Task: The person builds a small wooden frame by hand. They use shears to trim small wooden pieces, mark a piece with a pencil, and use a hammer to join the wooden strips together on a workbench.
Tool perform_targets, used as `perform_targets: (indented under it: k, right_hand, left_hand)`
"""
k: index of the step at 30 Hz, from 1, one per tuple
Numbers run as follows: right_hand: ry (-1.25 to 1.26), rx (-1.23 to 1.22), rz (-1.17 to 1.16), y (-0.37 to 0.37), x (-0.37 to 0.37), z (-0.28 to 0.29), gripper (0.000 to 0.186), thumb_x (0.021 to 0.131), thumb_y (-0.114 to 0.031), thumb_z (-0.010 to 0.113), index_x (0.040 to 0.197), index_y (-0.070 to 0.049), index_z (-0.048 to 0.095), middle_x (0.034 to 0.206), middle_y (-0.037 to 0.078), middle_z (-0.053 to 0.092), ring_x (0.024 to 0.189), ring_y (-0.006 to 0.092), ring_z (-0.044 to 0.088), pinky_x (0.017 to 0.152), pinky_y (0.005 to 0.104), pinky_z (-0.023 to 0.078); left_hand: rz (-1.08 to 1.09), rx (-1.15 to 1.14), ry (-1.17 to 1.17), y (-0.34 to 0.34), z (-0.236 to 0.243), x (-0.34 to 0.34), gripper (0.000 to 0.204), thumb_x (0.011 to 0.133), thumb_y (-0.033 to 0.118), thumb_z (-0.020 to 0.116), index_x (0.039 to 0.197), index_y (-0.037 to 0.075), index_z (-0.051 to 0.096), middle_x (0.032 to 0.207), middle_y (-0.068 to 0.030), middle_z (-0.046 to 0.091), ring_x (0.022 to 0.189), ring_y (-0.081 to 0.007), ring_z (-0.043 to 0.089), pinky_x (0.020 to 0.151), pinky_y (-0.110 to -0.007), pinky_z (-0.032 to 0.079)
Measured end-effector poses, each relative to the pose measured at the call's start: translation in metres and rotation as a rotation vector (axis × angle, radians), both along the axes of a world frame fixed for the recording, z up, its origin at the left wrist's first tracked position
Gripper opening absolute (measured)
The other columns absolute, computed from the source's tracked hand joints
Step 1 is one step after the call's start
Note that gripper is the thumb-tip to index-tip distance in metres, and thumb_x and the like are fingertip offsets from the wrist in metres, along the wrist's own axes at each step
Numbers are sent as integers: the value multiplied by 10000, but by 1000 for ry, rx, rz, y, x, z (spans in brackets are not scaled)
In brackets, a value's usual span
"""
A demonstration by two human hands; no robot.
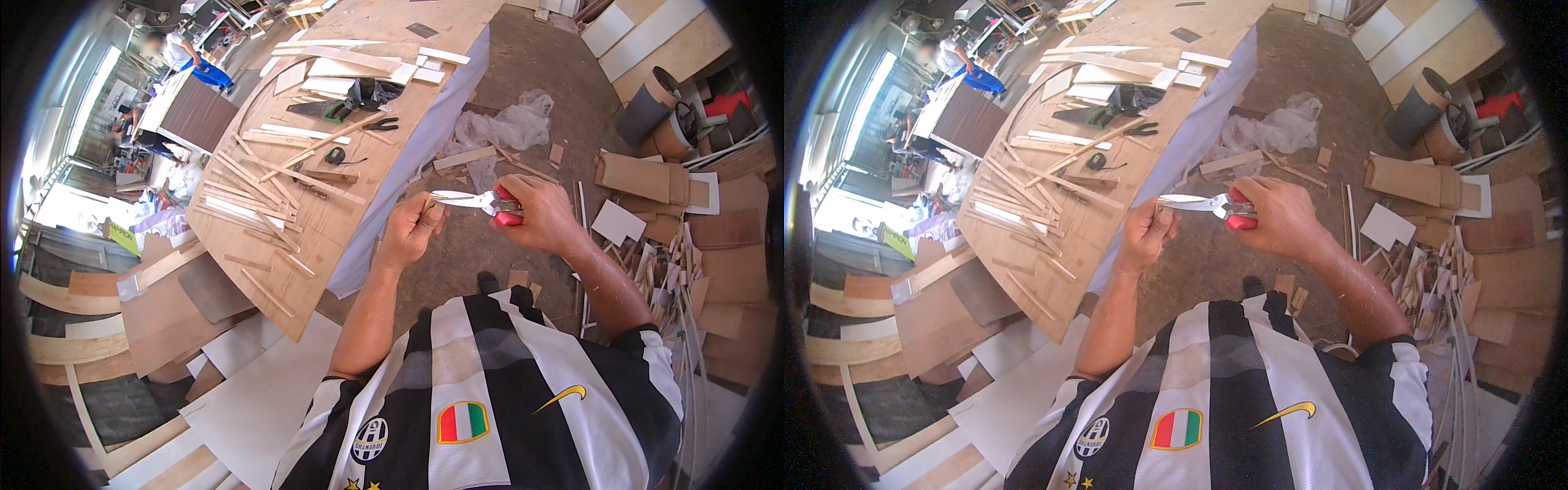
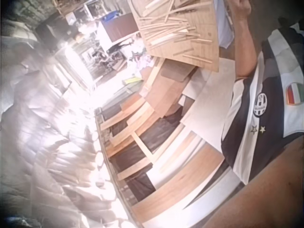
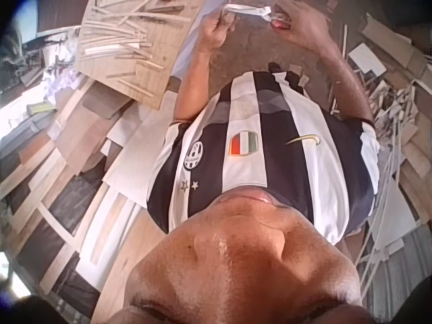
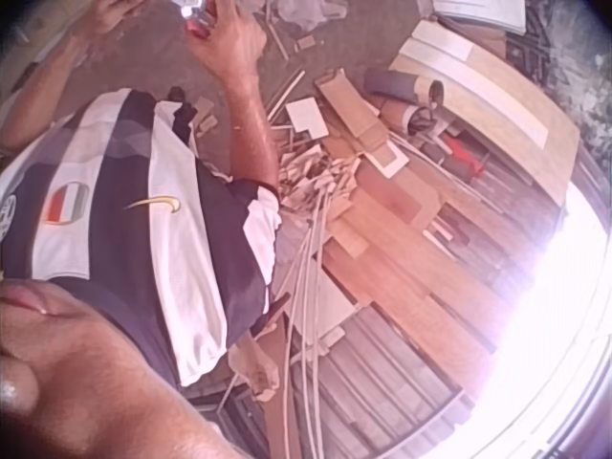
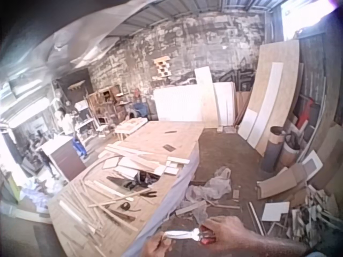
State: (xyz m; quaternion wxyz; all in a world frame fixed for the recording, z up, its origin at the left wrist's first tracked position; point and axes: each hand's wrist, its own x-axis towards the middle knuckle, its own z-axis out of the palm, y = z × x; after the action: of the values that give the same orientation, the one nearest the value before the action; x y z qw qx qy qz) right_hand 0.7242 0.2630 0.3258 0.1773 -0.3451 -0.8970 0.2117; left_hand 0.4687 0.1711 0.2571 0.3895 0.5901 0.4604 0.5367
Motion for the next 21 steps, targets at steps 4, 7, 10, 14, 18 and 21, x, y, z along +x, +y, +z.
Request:
perform_targets:
  k: [4,7,10,14,18,21]
  right_hand:
    - [-30,47,-3,2,2,-2,386,750,-247,826,1059,-94,653,936,126,706,876,356,704,729,469,535]
    - [-25,59,1,2,1,-4,382,747,-238,830,1058,-96,660,934,127,718,864,357,711,722,467,539]
    - [2,81,14,3,1,-6,376,750,-236,835,1056,-94,671,904,135,723,837,353,719,719,462,543]
    - [-25,62,-1,5,2,-12,371,755,-245,838,1048,-88,673,882,146,723,827,352,722,719,460,541]
    - [19,-50,-44,4,-4,-9,413,710,-186,843,1039,-37,642,827,162,677,788,363,686,702,445,520]
    - [71,-65,-42,6,-3,-9,428,720,-219,856,1041,-36,640,855,148,670,797,350,672,709,437,513]
  left_hand:
    - [2,8,40,1,-2,-1,372,1084,387,571,943,46,619,678,15,532,614,-81,477,566,-263,380]
    - [-18,-7,27,0,-6,-3,403,1077,428,576,948,49,614,687,23,528,616,-71,466,560,-256,372]
    - [-23,-17,11,0,-5,-3,400,1076,428,578,943,52,611,685,24,522,612,-72,461,557,-254,366]
    - [-27,-34,1,0,-6,-2,401,1077,428,577,945,51,611,677,24,516,605,-73,457,550,-252,361]
    - [-9,-78,-40,-2,-4,-1,345,1094,335,563,927,39,623,671,13,531,611,-87,475,576,-271,381]
    - [-1,-53,-32,1,0,1,349,1092,339,566,935,33,626,671,12,530,614,-87,475,577,-269,381]
